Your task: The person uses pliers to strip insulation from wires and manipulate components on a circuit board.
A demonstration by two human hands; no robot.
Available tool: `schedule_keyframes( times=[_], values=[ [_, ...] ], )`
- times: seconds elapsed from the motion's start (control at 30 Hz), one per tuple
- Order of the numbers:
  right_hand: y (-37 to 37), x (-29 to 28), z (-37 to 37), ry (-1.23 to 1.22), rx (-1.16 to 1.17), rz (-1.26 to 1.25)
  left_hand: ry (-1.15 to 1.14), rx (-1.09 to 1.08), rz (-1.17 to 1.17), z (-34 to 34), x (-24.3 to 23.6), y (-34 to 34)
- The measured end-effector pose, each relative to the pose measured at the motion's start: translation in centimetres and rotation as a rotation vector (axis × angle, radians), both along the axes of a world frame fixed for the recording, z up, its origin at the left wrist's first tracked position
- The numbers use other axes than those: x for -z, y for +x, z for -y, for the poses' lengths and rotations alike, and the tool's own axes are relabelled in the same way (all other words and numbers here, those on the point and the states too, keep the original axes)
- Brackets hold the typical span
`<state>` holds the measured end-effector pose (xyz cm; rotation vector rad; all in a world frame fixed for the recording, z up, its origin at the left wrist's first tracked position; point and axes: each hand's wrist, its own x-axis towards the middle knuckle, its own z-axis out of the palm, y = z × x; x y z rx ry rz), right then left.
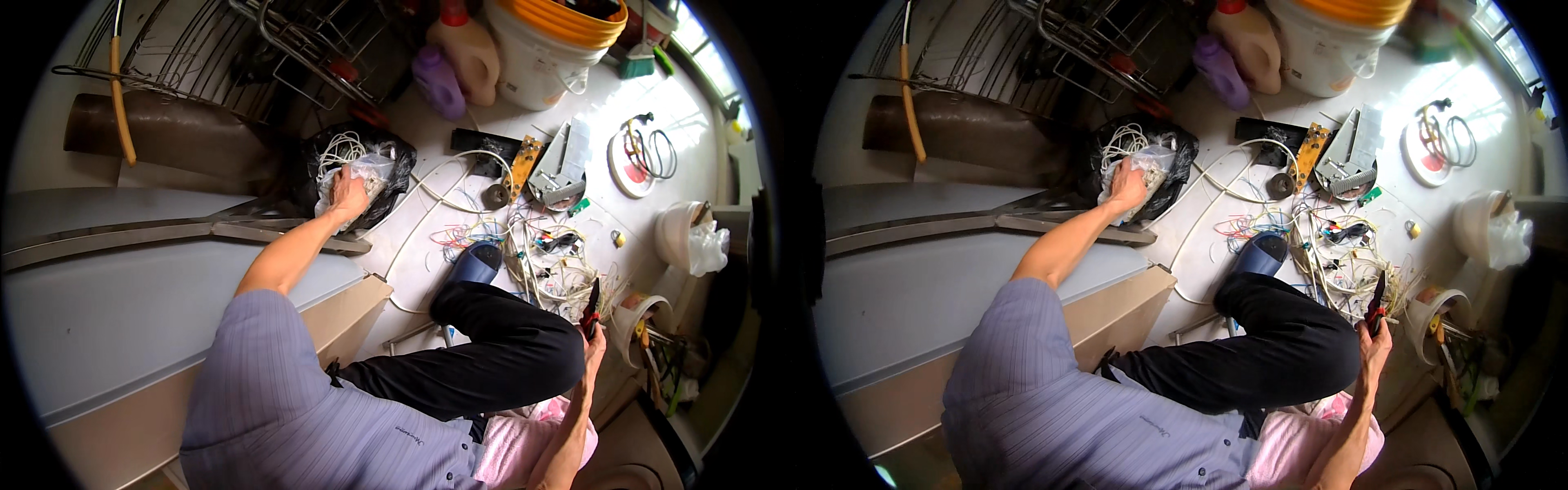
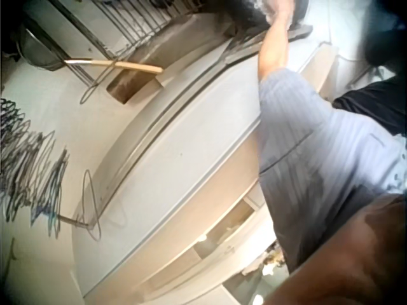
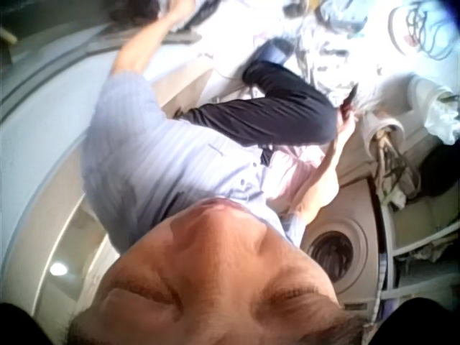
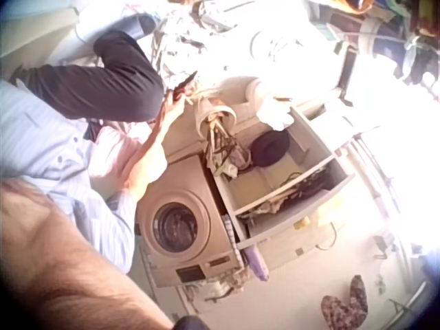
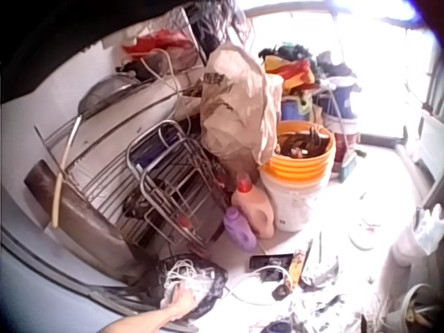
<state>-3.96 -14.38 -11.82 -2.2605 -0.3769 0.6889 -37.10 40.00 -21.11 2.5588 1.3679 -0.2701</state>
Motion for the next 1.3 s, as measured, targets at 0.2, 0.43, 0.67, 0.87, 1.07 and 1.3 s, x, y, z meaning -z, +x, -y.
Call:
schedule_keyframes(
  times=[0.2,0.43,0.67,0.87,1.07,1.3],
  values=[
    [0.2,1.6,1.4,-0.022,-0.050,0.151,0.025,-0.078,0.014,1.1,0.2,1.4],
    [-0.3,-2.0,-0.9,-0.004,-0.061,0.092,-0.244,-0.080,-0.106,-8.1,-1.6,-0.8],
    [-0.1,-3.1,-0.8,0.013,-0.032,0.108,-0.622,-0.712,0.252,-15.5,-7.9,-3.7],
    [0.2,-4.7,-0.8,0.005,-0.079,0.179,-0.451,-0.849,0.643,-18.1,-13.8,-1.6],
    [-0.1,-5.2,-0.1,-0.016,-0.107,0.211,-0.138,-1.077,0.918,-19.2,-14.9,-0.6],
    [-0.5,-5.5,0.0,0.031,-0.087,0.154,-0.199,-1.074,1.193,-17.1,-16.9,0.9]
  ],
)
